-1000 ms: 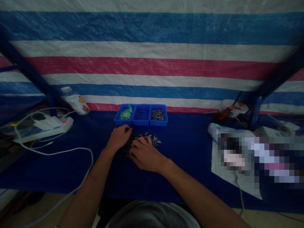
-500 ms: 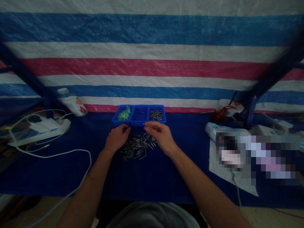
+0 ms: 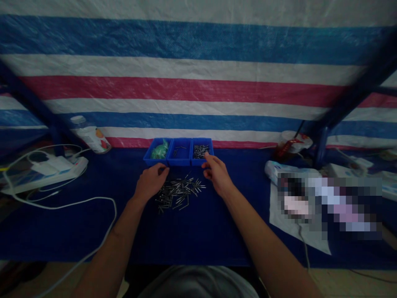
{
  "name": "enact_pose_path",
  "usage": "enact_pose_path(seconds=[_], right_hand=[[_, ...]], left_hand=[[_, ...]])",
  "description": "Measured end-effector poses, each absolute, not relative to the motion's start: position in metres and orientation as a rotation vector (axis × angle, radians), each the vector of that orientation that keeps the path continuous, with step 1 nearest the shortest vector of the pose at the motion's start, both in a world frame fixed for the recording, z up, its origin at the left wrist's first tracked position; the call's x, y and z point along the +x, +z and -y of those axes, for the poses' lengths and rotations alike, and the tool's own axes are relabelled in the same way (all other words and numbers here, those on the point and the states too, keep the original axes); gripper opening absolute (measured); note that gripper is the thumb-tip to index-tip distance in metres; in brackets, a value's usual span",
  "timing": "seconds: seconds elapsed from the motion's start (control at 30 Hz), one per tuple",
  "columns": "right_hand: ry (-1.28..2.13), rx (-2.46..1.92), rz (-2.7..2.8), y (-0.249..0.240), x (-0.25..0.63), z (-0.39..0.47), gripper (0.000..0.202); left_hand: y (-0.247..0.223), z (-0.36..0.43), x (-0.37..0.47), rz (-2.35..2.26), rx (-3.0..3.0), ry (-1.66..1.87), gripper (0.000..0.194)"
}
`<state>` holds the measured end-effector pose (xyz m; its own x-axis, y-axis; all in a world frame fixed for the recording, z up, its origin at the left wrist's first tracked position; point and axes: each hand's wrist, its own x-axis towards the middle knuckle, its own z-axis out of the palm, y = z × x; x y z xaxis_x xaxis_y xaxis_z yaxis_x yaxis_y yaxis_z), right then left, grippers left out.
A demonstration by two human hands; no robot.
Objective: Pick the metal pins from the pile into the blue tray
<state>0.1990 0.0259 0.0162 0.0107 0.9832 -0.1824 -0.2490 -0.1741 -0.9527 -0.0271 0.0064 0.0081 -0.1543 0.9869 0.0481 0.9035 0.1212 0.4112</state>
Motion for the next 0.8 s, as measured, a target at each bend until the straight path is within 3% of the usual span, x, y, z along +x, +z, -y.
enact_pose_path(seconds=[0.2, 0.33, 0.43, 0.57, 0.8], right_hand=[[0.901, -1.266, 1.430, 0.040, 0.259, 0.027, 0.040], [0.113, -1.493, 1.704, 0.024, 0.365, 0.083, 0.032], [-0.258, -1.624, 1.824, -0.004, 0.433, 0.108, 0.047], [-0.353, -1.870, 1.873, -0.034, 0.461, 0.123, 0.051], [-0.309, -1.928, 1.869, -0.049, 0.457, 0.125, 0.048]], left_hand=[[0.009, -0.006, -0.027, -2.146, 1.864, 0.522, 0.035], [0.013, -0.004, -0.024, -2.154, 1.856, 0.523, 0.035], [0.015, -0.002, -0.022, -2.154, 1.848, 0.526, 0.035], [0.014, -0.002, -0.022, -2.161, 1.845, 0.531, 0.035], [0.011, -0.004, -0.024, -2.160, 1.862, 0.507, 0.035]])
